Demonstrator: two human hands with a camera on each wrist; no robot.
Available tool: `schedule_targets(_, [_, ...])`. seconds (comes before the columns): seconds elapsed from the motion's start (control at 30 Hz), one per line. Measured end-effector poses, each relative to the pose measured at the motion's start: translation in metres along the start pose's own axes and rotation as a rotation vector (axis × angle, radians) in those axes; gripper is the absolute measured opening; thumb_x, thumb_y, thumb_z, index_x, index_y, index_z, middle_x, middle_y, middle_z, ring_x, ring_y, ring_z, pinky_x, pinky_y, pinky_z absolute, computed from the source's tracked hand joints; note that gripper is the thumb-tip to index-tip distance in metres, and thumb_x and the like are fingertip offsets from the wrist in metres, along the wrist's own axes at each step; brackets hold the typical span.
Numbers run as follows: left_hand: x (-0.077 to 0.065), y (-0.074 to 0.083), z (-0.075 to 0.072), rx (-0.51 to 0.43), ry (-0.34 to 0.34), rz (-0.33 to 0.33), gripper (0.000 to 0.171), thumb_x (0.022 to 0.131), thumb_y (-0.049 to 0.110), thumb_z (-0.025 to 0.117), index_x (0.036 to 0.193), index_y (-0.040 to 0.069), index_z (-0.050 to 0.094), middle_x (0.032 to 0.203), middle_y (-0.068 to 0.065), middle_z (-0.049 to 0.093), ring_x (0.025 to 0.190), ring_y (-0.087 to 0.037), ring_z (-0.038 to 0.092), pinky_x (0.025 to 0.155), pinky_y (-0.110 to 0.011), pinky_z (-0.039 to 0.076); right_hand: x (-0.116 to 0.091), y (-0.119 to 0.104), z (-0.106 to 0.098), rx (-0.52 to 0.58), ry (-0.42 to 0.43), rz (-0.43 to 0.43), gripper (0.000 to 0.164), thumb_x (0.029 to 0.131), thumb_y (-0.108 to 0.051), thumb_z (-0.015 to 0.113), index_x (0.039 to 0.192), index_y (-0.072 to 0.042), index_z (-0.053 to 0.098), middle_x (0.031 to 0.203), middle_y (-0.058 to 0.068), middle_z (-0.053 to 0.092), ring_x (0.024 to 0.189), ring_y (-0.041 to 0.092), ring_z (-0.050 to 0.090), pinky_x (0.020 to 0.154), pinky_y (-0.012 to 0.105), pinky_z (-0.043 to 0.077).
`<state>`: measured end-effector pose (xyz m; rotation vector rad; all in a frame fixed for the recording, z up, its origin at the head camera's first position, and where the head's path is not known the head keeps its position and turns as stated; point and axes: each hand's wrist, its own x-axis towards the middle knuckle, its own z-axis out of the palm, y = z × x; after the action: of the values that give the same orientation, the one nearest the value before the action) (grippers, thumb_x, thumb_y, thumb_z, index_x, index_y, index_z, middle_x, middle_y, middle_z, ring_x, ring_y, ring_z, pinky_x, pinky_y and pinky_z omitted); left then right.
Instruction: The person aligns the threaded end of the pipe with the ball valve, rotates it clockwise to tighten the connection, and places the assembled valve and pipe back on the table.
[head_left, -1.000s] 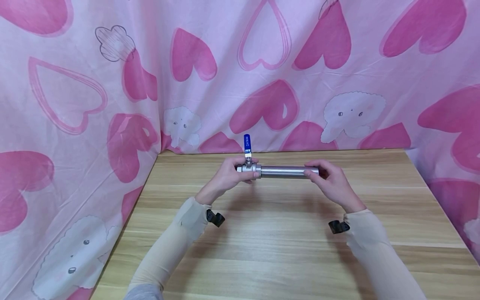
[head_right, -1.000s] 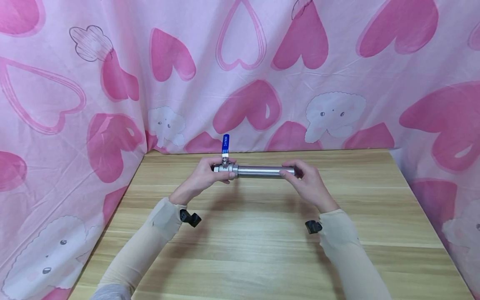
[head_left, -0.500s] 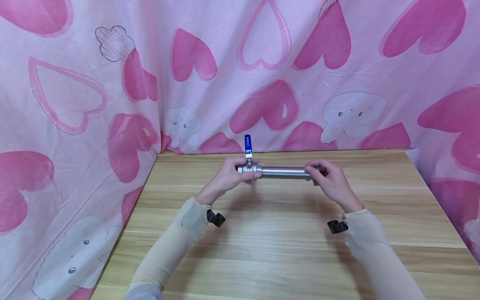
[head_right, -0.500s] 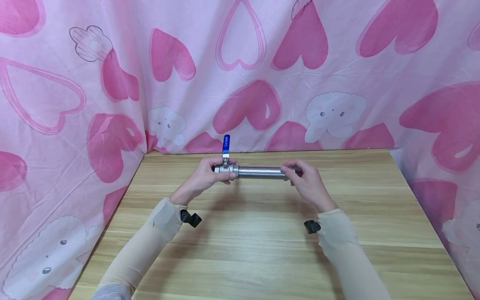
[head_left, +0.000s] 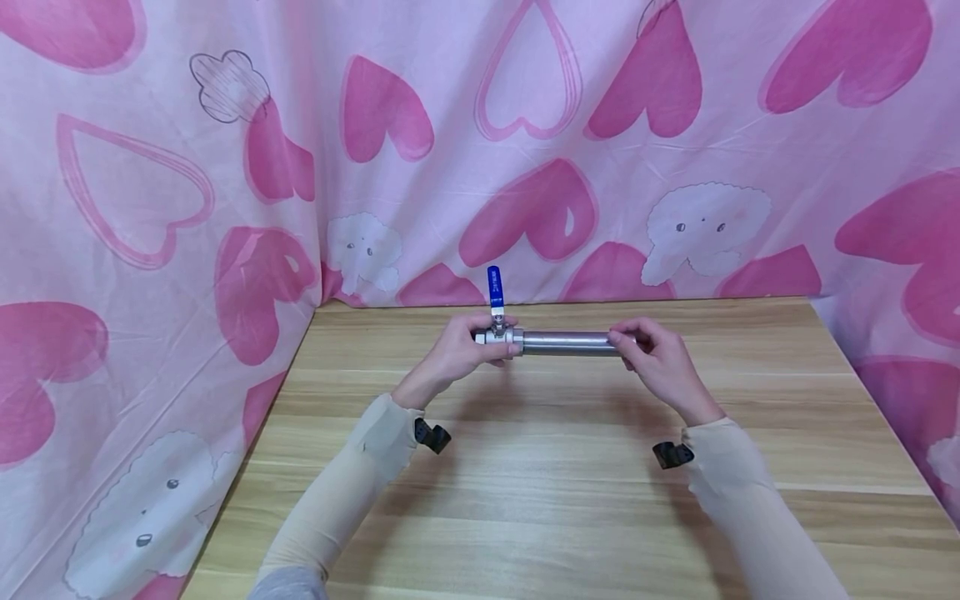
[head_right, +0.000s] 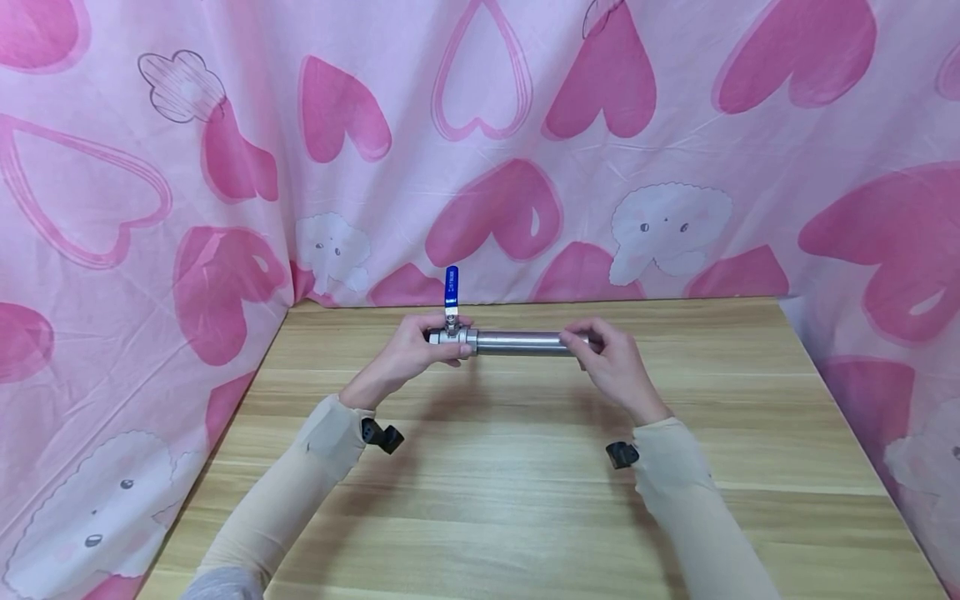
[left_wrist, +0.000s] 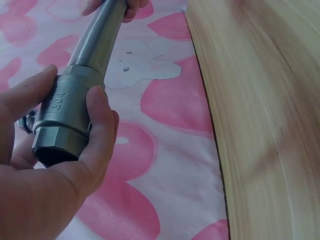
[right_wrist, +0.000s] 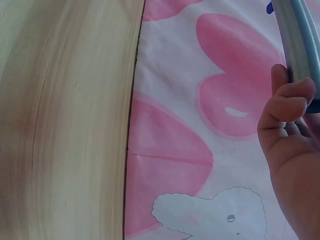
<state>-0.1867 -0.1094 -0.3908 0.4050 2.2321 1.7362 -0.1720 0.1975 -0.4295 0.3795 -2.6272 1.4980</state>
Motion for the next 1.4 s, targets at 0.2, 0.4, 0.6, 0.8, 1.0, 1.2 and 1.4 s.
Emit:
schedule_targets(0.2, [0.001, -0.001, 0.0, -0.004, -0.003, -0.008, 0.041, 0.082, 0.01, 0.076, 0.122, 0.005, 0.065, 0.105, -0.017, 0.067, 0.089, -0.043, 0.067, 0.072, -0.038, 0.063, 0.0, -0.001, -0.001, 0.035, -0.028, 0.029, 0.04, 0.086, -0.032, 0.073, 0.118, -0.011, 0.061, 0.107, 0.009, 0.062, 0.077, 0.011, 0.059, 0.062, 0.018, 0.055])
schedule_targets(0.4, [0.0, 0.0, 0.0, -0.039, -0.001, -0.014, 0.042, 0.083, 0.008, 0.075, 0.122, 0.0, 0.063, 0.106, -0.018, 0.067, 0.09, -0.044, 0.066, 0.08, -0.054, 0.06, -0.003, 0.0, -0.002, 0.065, -0.06, -0.009, 0.049, 0.082, -0.011, 0.077, 0.126, -0.01, 0.055, 0.12, 0.012, 0.056, 0.083, 0.016, 0.06, 0.068, 0.016, 0.057])
schedule_targets(0.6, [0.0, 0.0, 0.0, -0.046, -0.003, -0.02, 0.041, 0.083, 0.008, 0.075, 0.121, 0.002, 0.064, 0.107, -0.017, 0.067, 0.092, -0.048, 0.065, 0.079, -0.049, 0.061, -0.004, -0.001, -0.001, 0.055, -0.021, -0.127, 0.043, 0.082, 0.001, 0.073, 0.12, -0.009, 0.057, 0.118, 0.006, 0.056, 0.086, 0.012, 0.058, 0.07, 0.014, 0.055])
schedule_targets(0.8, [-0.001, -0.001, -0.001, -0.033, -0.004, -0.011, 0.041, 0.082, 0.01, 0.076, 0.121, 0.005, 0.065, 0.106, -0.017, 0.068, 0.084, -0.033, 0.069, 0.074, -0.041, 0.063, -0.004, -0.003, 0.001, 0.057, 0.005, -0.172, 0.038, 0.081, 0.004, 0.073, 0.115, -0.008, 0.06, 0.114, 0.003, 0.056, 0.085, 0.01, 0.054, 0.067, 0.014, 0.051])
schedule_targets(1.0, [-0.002, 0.0, -0.001, -0.035, -0.006, -0.012, 0.042, 0.082, 0.01, 0.077, 0.122, 0.004, 0.065, 0.106, -0.017, 0.068, 0.089, -0.041, 0.067, 0.079, -0.052, 0.06, -0.007, -0.015, -0.001, 0.043, 0.002, -0.145, 0.04, 0.08, 0.006, 0.073, 0.116, -0.004, 0.06, 0.115, 0.007, 0.057, 0.083, 0.01, 0.054, 0.065, 0.014, 0.051])
schedule_targets(1.2, [-0.002, 0.0, -0.001, -0.036, -0.003, -0.011, 0.042, 0.082, 0.009, 0.076, 0.122, 0.002, 0.064, 0.106, -0.018, 0.068, 0.089, -0.041, 0.068, 0.08, -0.053, 0.06, -0.012, -0.037, -0.005, 0.023, -0.001, -0.129, 0.037, 0.08, 0.006, 0.073, 0.115, 0.0, 0.061, 0.111, 0.009, 0.058, 0.081, 0.013, 0.051, 0.062, 0.016, 0.047])
schedule_targets(1.4, [-0.001, -0.001, -0.002, -0.042, -0.005, -0.014, 0.045, 0.082, 0.007, 0.075, 0.124, -0.001, 0.062, 0.107, -0.019, 0.067, 0.083, -0.028, 0.07, 0.079, -0.051, 0.061, -0.013, -0.041, -0.005, 0.029, 0.002, -0.13, 0.036, 0.08, 0.005, 0.073, 0.114, 0.0, 0.062, 0.11, 0.009, 0.06, 0.084, 0.011, 0.053, 0.065, 0.015, 0.048])
